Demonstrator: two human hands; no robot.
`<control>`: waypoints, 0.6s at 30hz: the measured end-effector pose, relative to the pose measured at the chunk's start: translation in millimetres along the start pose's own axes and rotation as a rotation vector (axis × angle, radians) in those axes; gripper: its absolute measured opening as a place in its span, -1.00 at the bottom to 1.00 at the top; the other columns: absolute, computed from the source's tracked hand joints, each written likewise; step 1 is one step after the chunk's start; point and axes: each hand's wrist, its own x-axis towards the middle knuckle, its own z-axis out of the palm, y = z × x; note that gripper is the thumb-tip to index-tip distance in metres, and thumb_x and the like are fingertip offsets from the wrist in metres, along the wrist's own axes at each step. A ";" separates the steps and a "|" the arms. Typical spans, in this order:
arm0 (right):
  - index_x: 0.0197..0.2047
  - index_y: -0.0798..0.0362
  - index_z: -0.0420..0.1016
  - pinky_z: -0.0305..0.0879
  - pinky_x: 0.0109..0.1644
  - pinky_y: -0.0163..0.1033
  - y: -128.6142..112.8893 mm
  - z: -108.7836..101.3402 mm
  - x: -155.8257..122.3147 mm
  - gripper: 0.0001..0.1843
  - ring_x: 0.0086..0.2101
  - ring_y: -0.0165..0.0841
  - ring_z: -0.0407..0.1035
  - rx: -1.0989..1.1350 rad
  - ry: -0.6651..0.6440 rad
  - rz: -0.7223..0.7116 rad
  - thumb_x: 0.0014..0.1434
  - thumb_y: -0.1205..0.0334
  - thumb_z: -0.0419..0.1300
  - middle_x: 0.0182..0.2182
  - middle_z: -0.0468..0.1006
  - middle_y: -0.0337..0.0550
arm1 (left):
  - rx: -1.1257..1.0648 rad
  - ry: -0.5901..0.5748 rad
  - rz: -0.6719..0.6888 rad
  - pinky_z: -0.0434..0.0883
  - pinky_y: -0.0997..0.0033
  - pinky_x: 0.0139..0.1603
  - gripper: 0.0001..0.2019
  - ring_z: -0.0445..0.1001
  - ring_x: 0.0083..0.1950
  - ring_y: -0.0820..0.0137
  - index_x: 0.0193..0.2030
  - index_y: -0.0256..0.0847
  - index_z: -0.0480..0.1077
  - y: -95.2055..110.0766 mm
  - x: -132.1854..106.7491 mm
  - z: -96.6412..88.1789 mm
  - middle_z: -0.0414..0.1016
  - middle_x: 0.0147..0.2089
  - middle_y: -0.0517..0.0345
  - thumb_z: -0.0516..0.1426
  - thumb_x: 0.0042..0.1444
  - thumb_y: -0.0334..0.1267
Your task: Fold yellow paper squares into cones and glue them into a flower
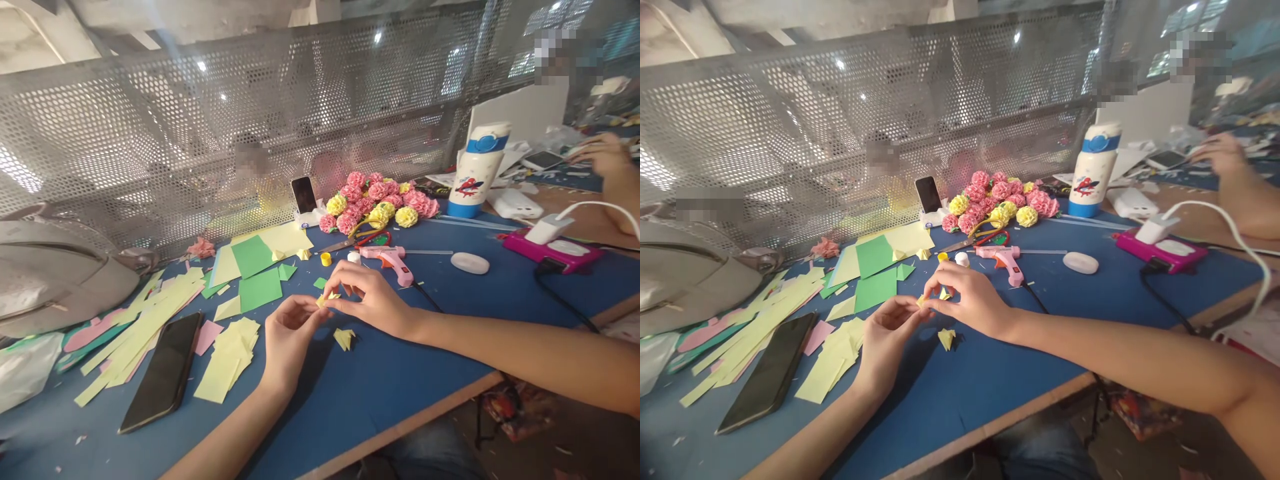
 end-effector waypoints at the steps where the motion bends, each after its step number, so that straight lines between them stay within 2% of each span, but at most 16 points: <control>1: -0.24 0.03 0.53 0.14 -0.38 -0.33 0.4 0.5 -0.1 -0.96 -0.43 -0.45 0.21 0.002 -0.003 -0.005 0.23 0.26 0.28 -0.32 0.42 -0.23 | 0.003 -0.005 -0.001 0.51 0.52 -0.22 -0.81 0.58 -0.32 0.44 -0.34 -0.25 0.50 0.3 -0.2 0.2 0.58 -0.39 0.18 0.37 0.01 -0.22; 7: -0.24 0.02 0.52 0.26 -0.25 -0.28 2.2 4.2 -1.8 -0.97 -0.31 -0.37 0.36 -0.069 -0.008 -0.112 0.26 0.29 0.24 -0.33 0.47 -0.19 | 0.017 -0.023 -0.020 0.52 0.46 -0.20 -0.79 0.59 -0.32 0.40 -0.34 -0.26 0.50 0.9 0.2 1.0 0.60 -0.38 0.14 0.37 -0.01 -0.20; 12: -0.28 0.02 0.50 0.25 -0.25 -0.24 2.9 3.3 -1.7 -0.91 -0.31 -0.34 0.36 -0.308 -0.013 -0.249 0.28 0.30 0.19 -0.34 0.50 -0.17 | 0.022 -0.021 -0.044 0.51 0.48 -0.24 -0.79 0.60 -0.34 0.39 -0.34 -0.26 0.50 1.0 -0.7 2.0 0.61 -0.40 0.14 0.38 -0.05 -0.22; 18: -0.27 0.04 0.53 0.17 -0.28 -0.18 2.7 -2.0 1.2 -0.77 -0.31 -0.27 0.29 -0.606 -0.129 -0.405 0.36 0.22 0.07 -0.33 0.51 -0.09 | 0.000 -0.002 -0.083 0.50 0.51 -0.25 -0.78 0.58 -0.36 0.43 -0.34 -0.28 0.50 -2.5 2.6 -0.3 0.61 -0.39 0.13 0.39 -0.06 -0.23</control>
